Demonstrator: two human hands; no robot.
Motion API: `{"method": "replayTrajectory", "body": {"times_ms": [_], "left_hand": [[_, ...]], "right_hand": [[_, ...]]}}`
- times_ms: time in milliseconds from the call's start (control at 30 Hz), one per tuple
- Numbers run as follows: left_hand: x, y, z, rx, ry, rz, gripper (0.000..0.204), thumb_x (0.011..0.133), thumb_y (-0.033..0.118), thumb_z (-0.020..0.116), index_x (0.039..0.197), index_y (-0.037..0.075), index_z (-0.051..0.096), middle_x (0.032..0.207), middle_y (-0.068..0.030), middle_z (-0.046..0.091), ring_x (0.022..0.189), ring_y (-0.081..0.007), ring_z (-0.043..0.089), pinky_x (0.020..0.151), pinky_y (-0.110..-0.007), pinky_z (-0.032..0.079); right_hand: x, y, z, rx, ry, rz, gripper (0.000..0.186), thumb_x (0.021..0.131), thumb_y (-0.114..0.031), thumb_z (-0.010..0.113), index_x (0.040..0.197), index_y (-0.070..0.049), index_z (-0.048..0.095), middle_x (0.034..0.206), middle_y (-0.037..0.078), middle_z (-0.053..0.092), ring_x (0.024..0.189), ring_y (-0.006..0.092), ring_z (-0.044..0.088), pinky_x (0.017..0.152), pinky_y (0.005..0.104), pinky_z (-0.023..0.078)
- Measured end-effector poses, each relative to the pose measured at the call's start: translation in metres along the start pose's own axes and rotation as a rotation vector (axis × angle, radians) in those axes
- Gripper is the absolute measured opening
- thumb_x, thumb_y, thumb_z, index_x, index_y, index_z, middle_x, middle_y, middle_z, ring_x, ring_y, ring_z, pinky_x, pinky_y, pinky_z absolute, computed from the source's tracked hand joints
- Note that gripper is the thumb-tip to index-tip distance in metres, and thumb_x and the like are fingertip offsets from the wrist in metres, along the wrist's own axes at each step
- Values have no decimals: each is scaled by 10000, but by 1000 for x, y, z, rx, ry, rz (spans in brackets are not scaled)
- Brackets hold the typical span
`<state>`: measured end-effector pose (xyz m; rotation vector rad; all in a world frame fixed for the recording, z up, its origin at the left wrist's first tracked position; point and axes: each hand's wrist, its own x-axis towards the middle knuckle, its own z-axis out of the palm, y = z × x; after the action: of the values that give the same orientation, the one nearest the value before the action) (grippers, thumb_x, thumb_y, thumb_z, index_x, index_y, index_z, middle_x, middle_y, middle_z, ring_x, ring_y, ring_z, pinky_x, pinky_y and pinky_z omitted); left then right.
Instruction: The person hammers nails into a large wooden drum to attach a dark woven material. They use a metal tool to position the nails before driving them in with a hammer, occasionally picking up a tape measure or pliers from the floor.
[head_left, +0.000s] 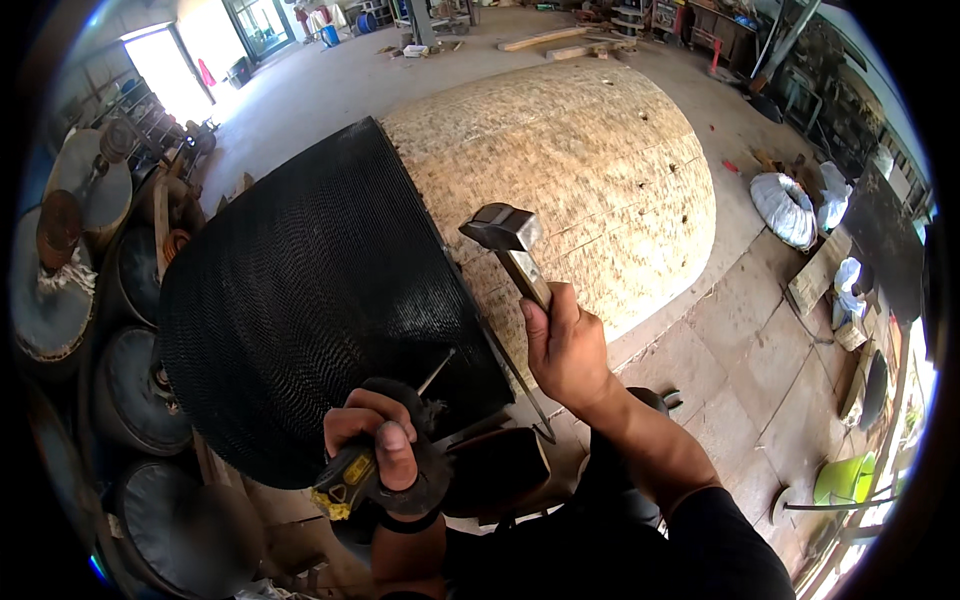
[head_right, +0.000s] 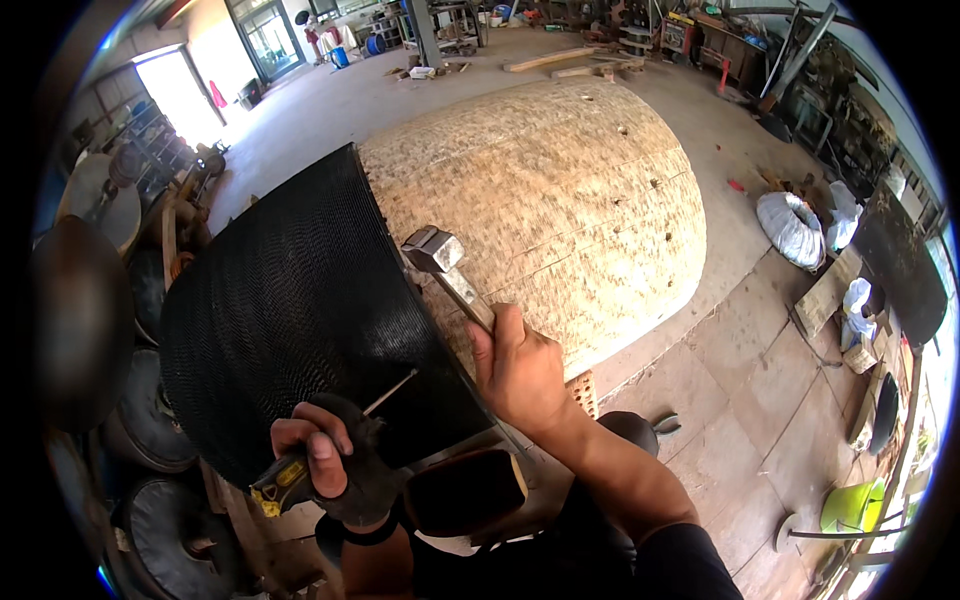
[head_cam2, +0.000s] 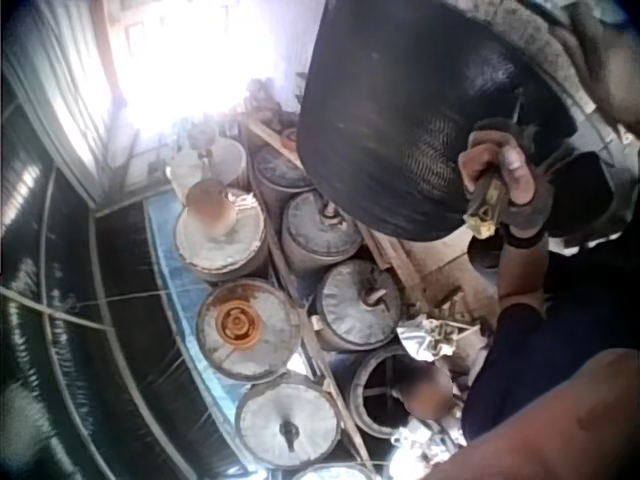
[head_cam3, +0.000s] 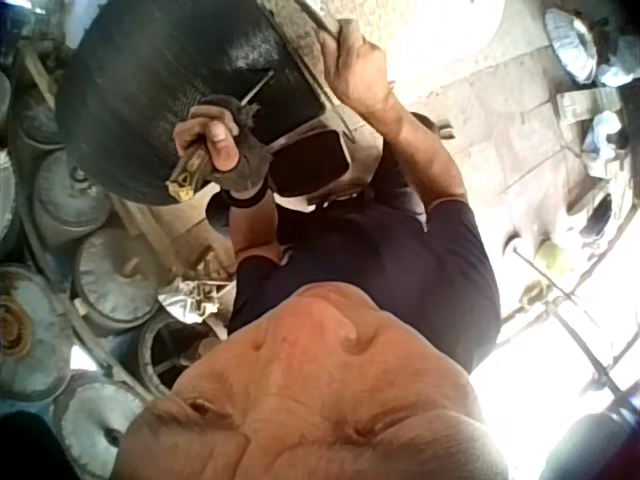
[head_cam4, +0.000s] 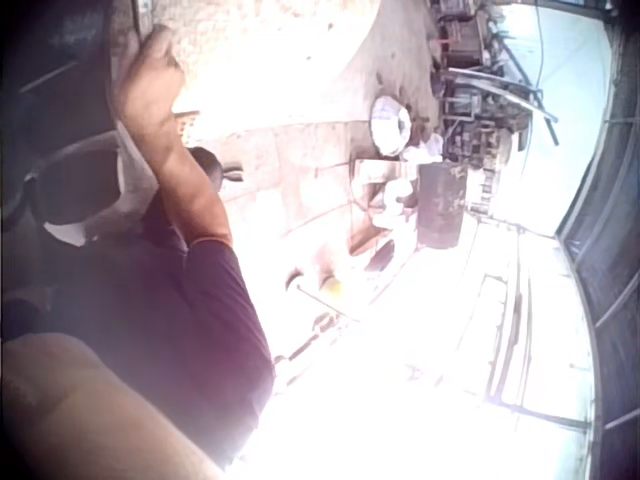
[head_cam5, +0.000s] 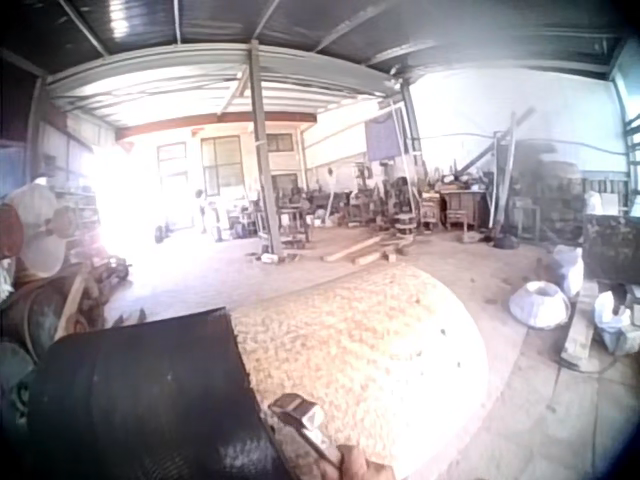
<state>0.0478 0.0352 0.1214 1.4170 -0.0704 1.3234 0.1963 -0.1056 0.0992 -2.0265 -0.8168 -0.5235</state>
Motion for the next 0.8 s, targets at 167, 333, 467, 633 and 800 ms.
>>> {"method": "replayTrajectory", "body": {"times_ms": [167, 333, 467, 633, 800], "left_hand": [[-1, -3, 5, -7, 11, 27, 355, 910, 273, 758, 887, 71, 468, 657, -93, 565, 495, -82, 456, 463, -218, 411], [-1, 1, 8, 7, 31, 4, 347, 907, 269, 756, 885, 74, 469, 637, -84, 549, 492, -81, 456, 455, -221, 425], [2, 1, 3, -23, -20, 71, 345, 909, 278, 756, 889, 75, 478, 643, -79, 549, 489, -76, 440, 471, -220, 423], [11, 10, 6, 58, -25, 6, 352, 930, 346, 703, 842, 137, 434, 658, -13, 390, 583, -90, 376, 563, -233, 367], [11, 12, 15, 69, -20, -14, 362, 922, 351, 703, 827, 131, 430, 664, -17, 388, 604, -92, 367, 605, -241, 379]], "right_hand": [[2, 13, -1, -99, -143, 2, 234, 999, -176, 663, 998, -23, 486, 621, 215, 607, 525, 426, 627, 459, 490, 490], [-1, 0, -4, -36, -52, -3, 208, 1005, -174, 645, 969, -30, 499, 624, 217, 622, 532, 438, 639, 469, 484, 511], [1, 17, 1, -59, -67, 81, 252, 1003, -206, 661, 939, -26, 497, 627, 202, 627, 519, 420, 632, 467, 466, 506], [-34, 10, 5, 179, -13, 215, 407, 903, -294, 806, 976, -11, 522, 706, 228, 642, 616, 418, 677, 520, 466, 533], [-60, 8, 27, 180, -15, 276, 491, 804, -261, 878, 1036, 6, 537, 778, 243, 668, 693, 437, 698, 589, 473, 569]]}}
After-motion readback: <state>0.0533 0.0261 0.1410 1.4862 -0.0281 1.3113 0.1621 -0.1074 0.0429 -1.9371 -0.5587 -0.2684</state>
